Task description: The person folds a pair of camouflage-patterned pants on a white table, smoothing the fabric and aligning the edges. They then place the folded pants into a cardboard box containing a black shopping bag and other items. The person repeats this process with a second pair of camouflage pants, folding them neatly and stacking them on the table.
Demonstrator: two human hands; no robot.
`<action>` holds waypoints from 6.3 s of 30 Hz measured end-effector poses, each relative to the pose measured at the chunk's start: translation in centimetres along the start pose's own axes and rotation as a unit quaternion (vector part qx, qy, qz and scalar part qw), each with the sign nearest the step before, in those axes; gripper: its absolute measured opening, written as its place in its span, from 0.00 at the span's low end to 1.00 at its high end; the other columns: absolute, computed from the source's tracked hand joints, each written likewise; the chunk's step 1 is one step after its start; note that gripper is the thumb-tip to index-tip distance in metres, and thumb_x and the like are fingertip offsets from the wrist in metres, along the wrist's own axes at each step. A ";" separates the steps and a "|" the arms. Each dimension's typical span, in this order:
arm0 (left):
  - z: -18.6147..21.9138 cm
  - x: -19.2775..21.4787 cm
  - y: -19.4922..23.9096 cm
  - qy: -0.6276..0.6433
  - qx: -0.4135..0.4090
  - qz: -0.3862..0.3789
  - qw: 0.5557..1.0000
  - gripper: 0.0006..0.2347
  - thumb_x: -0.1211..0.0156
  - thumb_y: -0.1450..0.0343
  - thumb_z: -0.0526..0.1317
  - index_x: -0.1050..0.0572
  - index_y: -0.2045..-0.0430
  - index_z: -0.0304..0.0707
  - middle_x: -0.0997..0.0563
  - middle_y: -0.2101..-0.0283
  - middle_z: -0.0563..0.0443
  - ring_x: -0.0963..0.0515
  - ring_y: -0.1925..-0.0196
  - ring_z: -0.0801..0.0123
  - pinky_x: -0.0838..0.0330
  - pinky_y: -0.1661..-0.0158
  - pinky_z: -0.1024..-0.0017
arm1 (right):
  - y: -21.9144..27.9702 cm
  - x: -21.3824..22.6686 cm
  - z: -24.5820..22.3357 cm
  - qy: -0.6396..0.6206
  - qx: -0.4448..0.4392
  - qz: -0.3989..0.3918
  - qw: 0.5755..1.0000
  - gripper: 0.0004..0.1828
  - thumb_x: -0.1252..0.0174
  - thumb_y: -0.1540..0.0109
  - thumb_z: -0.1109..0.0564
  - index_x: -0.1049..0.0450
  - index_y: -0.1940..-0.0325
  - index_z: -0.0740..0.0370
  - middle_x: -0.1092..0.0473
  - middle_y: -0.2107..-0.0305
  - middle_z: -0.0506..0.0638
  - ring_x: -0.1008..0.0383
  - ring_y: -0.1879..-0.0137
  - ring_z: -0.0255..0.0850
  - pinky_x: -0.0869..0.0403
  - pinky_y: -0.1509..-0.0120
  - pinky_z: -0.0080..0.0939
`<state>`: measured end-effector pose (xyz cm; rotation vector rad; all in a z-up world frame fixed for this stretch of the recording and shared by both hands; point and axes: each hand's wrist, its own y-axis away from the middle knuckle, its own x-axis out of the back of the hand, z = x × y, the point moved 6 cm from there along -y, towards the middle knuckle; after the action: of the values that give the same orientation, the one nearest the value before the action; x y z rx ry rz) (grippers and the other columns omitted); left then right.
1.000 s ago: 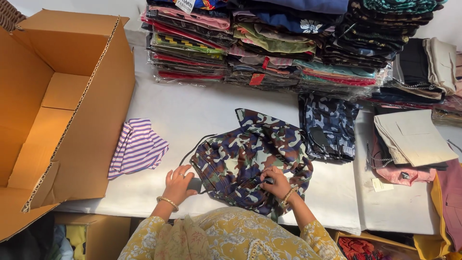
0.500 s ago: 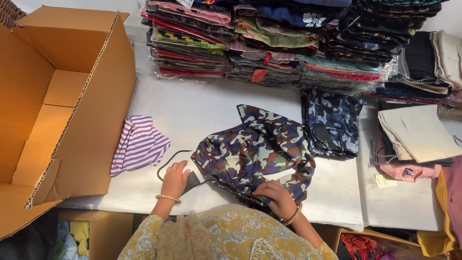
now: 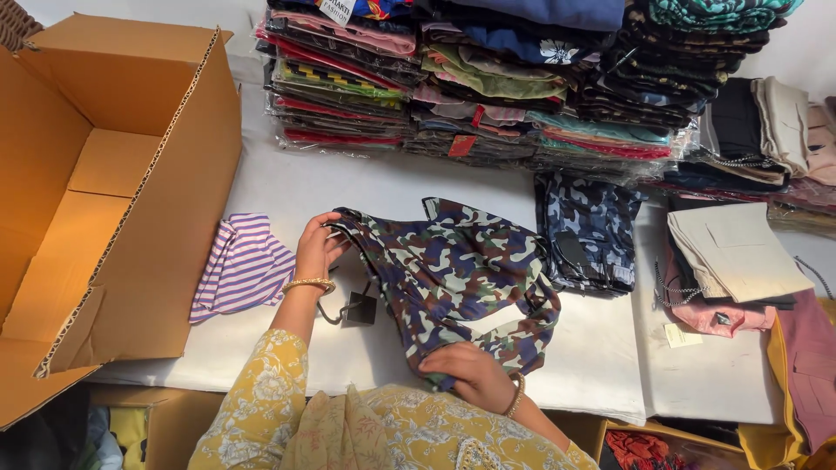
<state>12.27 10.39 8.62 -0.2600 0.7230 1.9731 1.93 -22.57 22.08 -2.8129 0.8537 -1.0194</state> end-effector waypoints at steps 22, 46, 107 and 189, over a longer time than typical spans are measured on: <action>1.7 -10.0 16.7 -0.456 -0.252 -0.231 0.822 0.21 0.32 0.33 0.44 0.29 0.50 0.29 0.19 0.60 0.36 0.20 0.56 0.45 0.28 0.58 0.58 | -7.0 0.6 4.0 0.006 -0.154 0.208 0.966 0.13 0.34 0.45 0.62 0.26 0.57 0.64 0.25 0.63 0.54 0.22 0.57 0.48 0.24 0.54 0.40; 16.8 16.8 24.0 -0.315 -0.356 0.157 0.866 0.04 0.49 0.14 0.31 0.32 0.48 0.28 0.28 0.51 0.53 0.29 0.52 0.81 0.34 0.42 0.83 | 12.0 8.0 21.7 0.022 -0.389 -0.243 0.888 0.14 0.30 0.44 0.47 0.17 0.55 0.48 0.20 0.61 0.44 0.21 0.52 0.39 0.26 0.44 0.41; -0.5 22.4 1.6 -0.715 -0.121 0.158 0.670 0.34 0.33 0.33 0.48 0.37 0.30 0.44 0.29 0.35 0.33 0.30 0.36 0.36 0.37 0.39 0.47 | 26.2 20.9 29.0 0.023 -0.436 0.412 0.800 0.13 0.39 0.34 0.55 0.22 0.48 0.64 0.22 0.55 0.53 0.22 0.50 0.37 0.26 0.45 0.38; -9.2 11.5 1.7 -0.841 0.107 0.061 0.526 0.39 0.38 0.36 0.64 0.52 0.29 0.84 0.55 0.22 0.49 0.54 0.23 0.48 0.50 0.35 0.46 | 29.4 37.0 38.4 0.032 -0.466 0.520 0.715 0.19 0.34 0.36 0.48 0.23 0.57 0.69 0.26 0.72 0.50 0.32 0.69 0.38 0.32 0.63 0.43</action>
<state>3.96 12.83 -3.45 1.7096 -0.3961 1.2634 34.25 -72.10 7.44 -1.8828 3.0826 -0.4795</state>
